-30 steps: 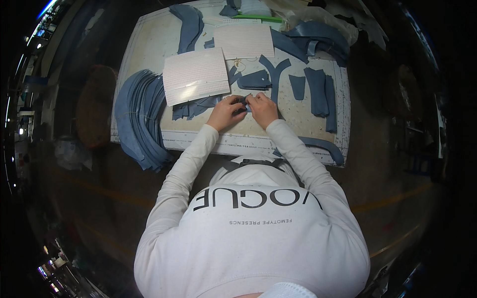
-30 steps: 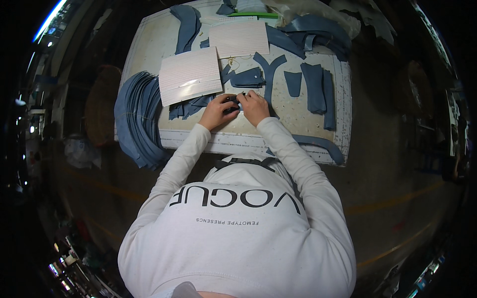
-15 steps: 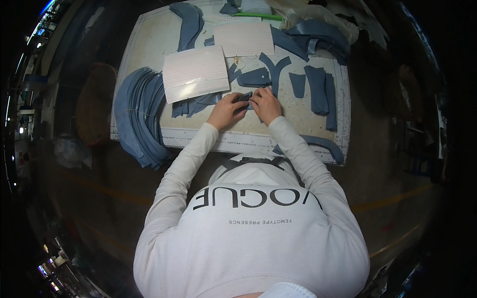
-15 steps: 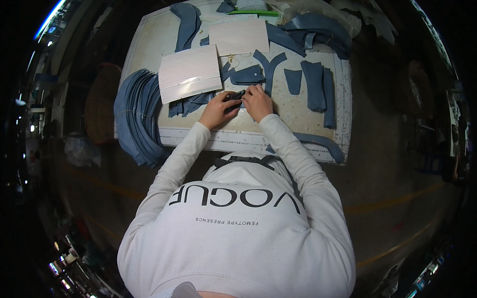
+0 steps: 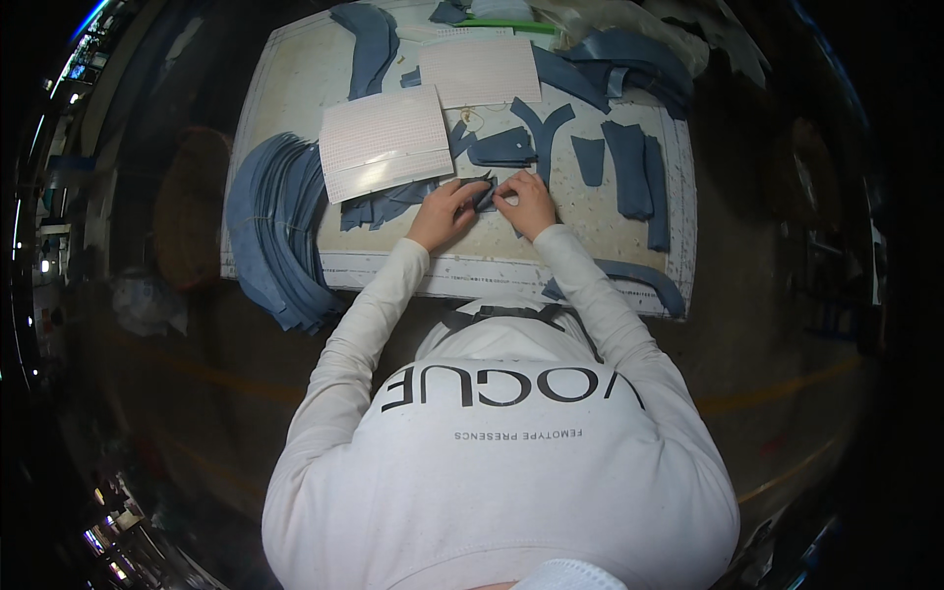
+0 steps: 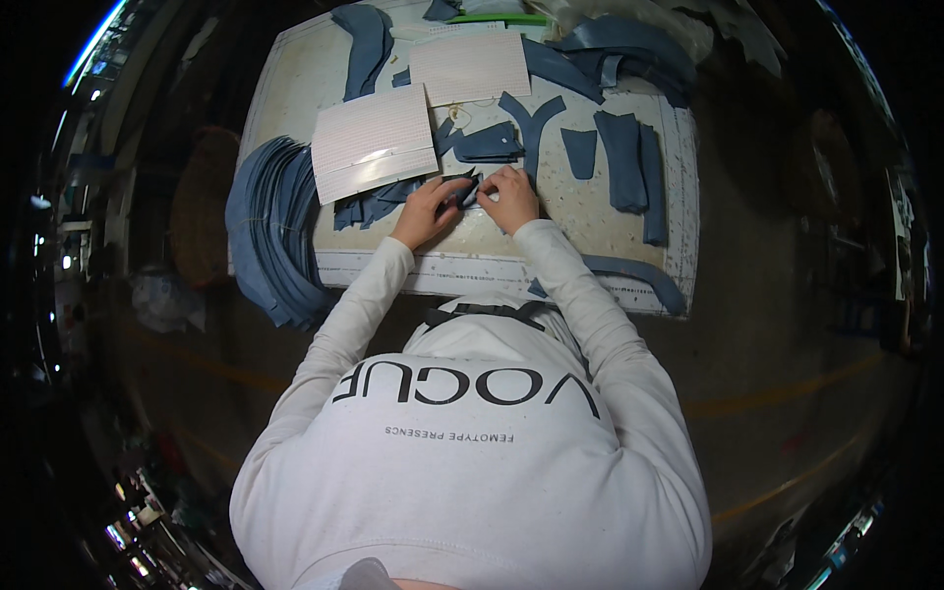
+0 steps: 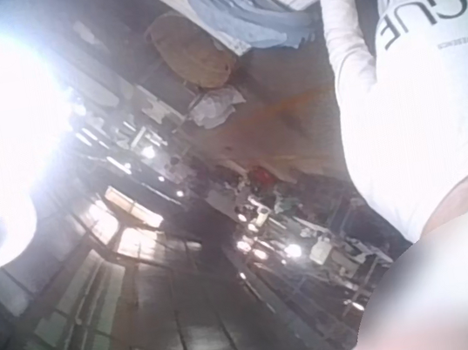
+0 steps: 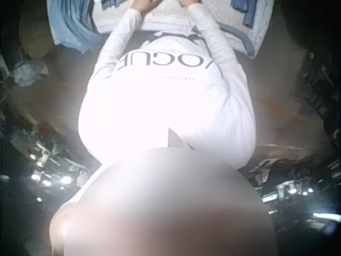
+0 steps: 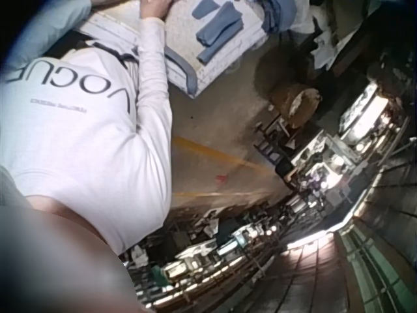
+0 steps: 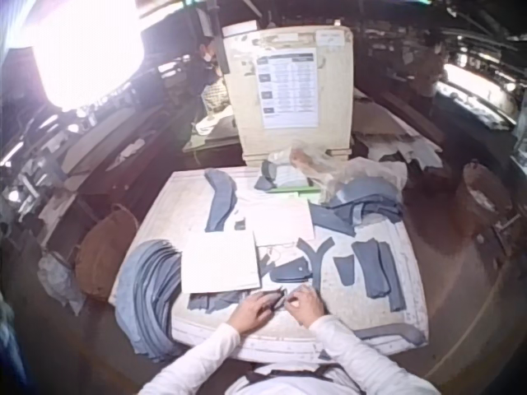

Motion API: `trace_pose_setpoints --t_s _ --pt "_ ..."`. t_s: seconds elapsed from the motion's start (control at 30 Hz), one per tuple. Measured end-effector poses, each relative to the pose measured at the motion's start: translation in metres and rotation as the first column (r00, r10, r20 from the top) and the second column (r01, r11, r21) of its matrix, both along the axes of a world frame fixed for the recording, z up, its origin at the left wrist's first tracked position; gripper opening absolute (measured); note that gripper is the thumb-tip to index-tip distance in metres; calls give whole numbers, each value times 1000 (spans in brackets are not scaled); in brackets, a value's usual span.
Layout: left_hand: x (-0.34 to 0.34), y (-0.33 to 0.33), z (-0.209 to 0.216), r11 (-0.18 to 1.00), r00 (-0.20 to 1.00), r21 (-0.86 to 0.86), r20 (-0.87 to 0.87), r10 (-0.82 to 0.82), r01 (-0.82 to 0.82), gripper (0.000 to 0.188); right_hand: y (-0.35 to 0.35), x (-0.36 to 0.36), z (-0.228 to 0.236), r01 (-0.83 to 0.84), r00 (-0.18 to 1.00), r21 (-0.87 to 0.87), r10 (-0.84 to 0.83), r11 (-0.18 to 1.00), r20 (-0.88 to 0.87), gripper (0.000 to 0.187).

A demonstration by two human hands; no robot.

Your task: The person repeatedly picks up small blue fabric pieces, aligns them on a white grid sheet, and secures them with pins. After pinning several pieces, the person gathers the pinned fabric into a stack and secures it with a rubber band.

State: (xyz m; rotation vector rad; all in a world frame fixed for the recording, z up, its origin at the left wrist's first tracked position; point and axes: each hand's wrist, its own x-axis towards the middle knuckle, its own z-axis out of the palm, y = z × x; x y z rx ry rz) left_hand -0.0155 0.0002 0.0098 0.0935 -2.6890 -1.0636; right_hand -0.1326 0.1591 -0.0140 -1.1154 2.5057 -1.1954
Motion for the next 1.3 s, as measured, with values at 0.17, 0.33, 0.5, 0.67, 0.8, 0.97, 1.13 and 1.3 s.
trace_pose_setpoints --t_s 0.17,0.33,0.5,0.67,0.8,0.97,1.13,1.3 --pt "0 -1 -7 983 987 -170 -133 -93 69 22 -8 9 -2 -24 983 -18 20 1000 -183 8" --pt "-5 3 -17 957 984 -289 -159 -80 31 20 -3 -2 6 -18 979 19 21 1000 -201 22" --pt "-11 3 -10 987 986 -157 -165 -1 -26 18 1 -1 22 -112 981 -7 110 994 -160 33" --pt "-19 -1 19 957 997 287 -55 57 -39 30 -2 -19 40 -138 990 -170 131 976 -51 18" --pt "-45 -10 39 972 995 228 58 -75 60 42 -4 -48 47 -101 982 -208 131 973 137 6" --pt "-45 -12 38 964 952 -156 252 -173 216 37 15 -56 41 -218 975 -46 216 975 -40 9" --pt "-6 15 5 906 993 -406 58 -103 117 43 35 -39 33 -247 967 22 245 969 69 16" --pt "-17 3 0 957 996 -285 81 -31 53 42 27 -25 37 -336 940 -19 337 942 44 63"
